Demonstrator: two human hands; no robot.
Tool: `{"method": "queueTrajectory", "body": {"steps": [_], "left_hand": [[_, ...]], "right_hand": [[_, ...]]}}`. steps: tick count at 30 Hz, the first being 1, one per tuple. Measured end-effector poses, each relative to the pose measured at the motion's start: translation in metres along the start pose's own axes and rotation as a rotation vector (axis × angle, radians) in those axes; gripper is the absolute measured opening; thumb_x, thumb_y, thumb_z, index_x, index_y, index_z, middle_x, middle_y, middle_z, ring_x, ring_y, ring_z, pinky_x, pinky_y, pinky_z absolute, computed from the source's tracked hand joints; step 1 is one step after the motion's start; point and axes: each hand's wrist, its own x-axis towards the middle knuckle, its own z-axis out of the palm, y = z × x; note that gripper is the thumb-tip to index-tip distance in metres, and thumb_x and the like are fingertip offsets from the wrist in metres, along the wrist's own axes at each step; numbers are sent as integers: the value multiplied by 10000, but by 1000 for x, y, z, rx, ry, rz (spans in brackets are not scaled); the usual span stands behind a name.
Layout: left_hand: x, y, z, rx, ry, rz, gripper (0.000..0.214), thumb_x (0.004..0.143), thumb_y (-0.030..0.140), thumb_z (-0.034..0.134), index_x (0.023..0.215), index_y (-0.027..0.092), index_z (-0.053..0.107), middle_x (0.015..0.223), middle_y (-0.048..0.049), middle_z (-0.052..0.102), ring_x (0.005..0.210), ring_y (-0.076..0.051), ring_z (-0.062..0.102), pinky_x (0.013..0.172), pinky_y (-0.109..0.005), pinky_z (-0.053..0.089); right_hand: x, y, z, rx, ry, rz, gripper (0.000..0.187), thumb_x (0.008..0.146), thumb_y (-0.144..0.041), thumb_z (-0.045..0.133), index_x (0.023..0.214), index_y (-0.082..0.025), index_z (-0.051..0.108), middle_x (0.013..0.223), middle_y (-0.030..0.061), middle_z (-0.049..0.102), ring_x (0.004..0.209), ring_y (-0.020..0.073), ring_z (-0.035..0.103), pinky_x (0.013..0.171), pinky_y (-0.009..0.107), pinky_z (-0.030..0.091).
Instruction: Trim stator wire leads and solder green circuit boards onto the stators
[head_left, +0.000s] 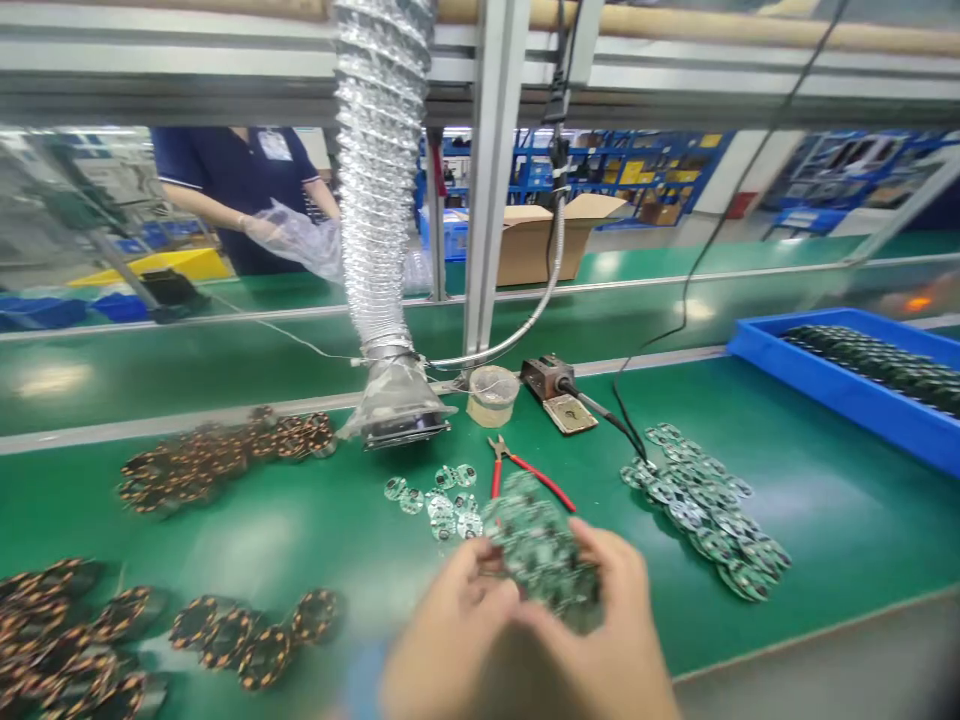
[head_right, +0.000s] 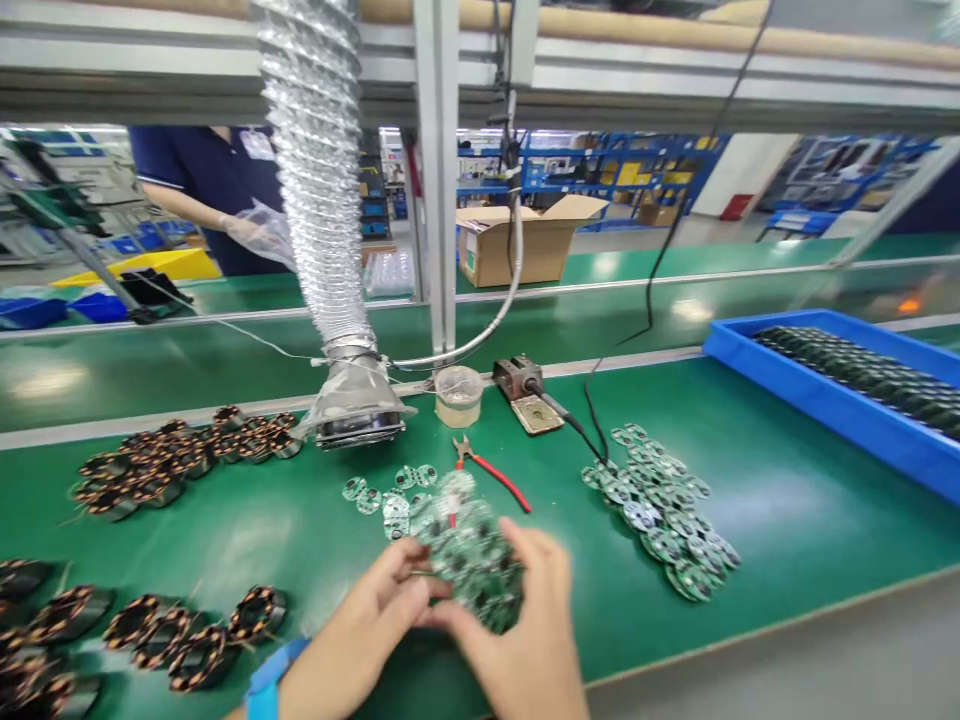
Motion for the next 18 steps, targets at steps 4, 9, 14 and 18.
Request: {"method": "queueTrajectory", "body": {"steps": [4, 9, 14, 18], "left_hand": [[-1, 5, -6, 58, 348, 22, 338, 866, 426, 390, 991, 152, 544, 965, -78, 650, 979, -220, 561, 910, -343, 397], [-11, 7, -18, 51, 461, 70, 311, 832, 400, 462, 1028, 172, 542, 1011, -76, 648, 945, -215, 574, 851, -301, 420], [-11, -4, -25, -67, 505, 126, 384, 671, 229, 661, 1030, 159, 543, 878, -51, 675, 833, -205, 612, 764, -284, 466], [-15, -5, -34, -175, 442, 131, 337, 653, 182, 657, 973, 143, 560, 854, -51, 672, 813, -199, 617, 747, -289, 480]], "right_hand": [[-20, -34, 48, 269, -327, 64, 735, 707, -618, 500, 1289, -186, 373, 996, 99, 575, 823, 243, 633, 684, 359, 506], [-7, -47, 68, 380, -450, 132, 316, 867, -507, 401, 808, -227, 536, 648, -2, 593, 595, 165, 571, 567, 262, 453], [-10, -53, 90, 458, -485, 136, 368, 879, -507, 421, 749, -178, 522, 612, -43, 527, 537, 117, 531, 533, 262, 441], [-12, -58, 97, 458, -490, 148, 443, 867, -542, 406, 721, -165, 586, 618, -7, 595, 553, 138, 570, 522, 272, 463]]}}
